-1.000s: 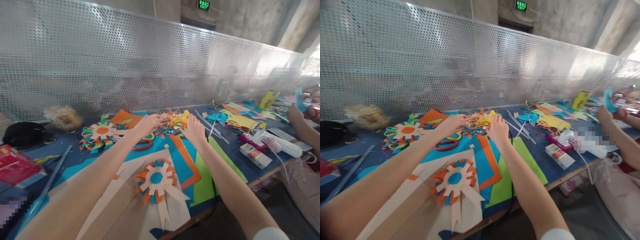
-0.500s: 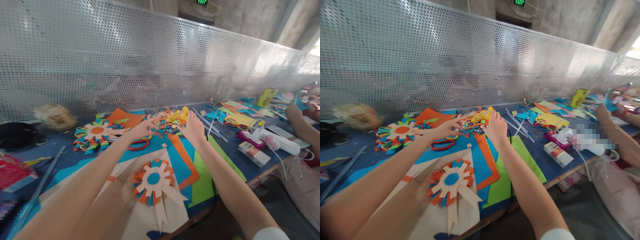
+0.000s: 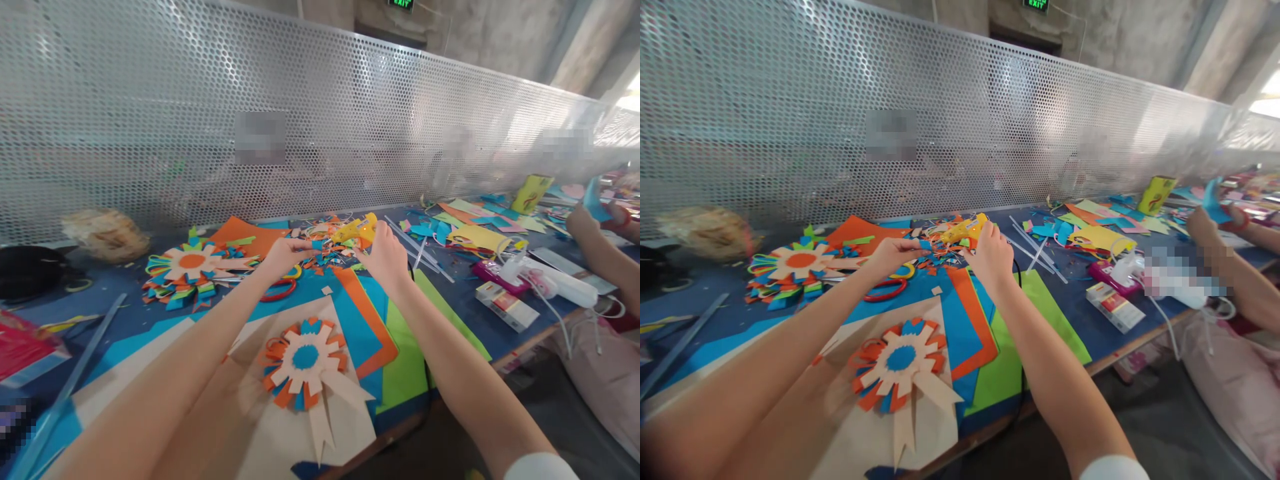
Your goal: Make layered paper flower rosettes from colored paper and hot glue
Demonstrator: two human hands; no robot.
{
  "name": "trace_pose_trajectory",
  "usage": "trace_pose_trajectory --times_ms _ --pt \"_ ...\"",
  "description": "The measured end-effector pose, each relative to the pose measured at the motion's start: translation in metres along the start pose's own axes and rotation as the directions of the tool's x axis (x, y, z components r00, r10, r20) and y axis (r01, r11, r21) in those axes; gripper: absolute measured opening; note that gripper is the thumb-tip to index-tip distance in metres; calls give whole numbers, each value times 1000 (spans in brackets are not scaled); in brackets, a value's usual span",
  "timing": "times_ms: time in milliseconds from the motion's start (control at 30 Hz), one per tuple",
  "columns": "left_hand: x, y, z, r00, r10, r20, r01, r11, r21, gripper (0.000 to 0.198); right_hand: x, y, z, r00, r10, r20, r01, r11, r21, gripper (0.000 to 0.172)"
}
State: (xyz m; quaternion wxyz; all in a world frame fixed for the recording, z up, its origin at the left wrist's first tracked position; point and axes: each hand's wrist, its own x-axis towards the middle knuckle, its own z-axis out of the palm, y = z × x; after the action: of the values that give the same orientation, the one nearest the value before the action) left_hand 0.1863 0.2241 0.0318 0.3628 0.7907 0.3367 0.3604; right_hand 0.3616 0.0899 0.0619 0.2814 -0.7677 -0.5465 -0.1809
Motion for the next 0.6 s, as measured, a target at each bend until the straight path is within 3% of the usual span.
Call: trace_pose_trajectory --times_ms 200,400,500,600 --pt "-3 3 3 1000 -22 -7 22 999 -30 32 0 1 -1 999 43 -2 -43 999 16 41" --pt "2 -4 -7 999 -30 21 28 995 95 37 3 5 -1 989 140 -40 -139 990 28 43" --pt "8 -11 -10 998 -11 55 1 984 178 38 3 6 -1 980 166 -106 -168 986 -9 46" --pt "14 -16 -10 998 20 61 -35 964 264 37 1 4 0 973 98 -208 -121 988 -100 44"
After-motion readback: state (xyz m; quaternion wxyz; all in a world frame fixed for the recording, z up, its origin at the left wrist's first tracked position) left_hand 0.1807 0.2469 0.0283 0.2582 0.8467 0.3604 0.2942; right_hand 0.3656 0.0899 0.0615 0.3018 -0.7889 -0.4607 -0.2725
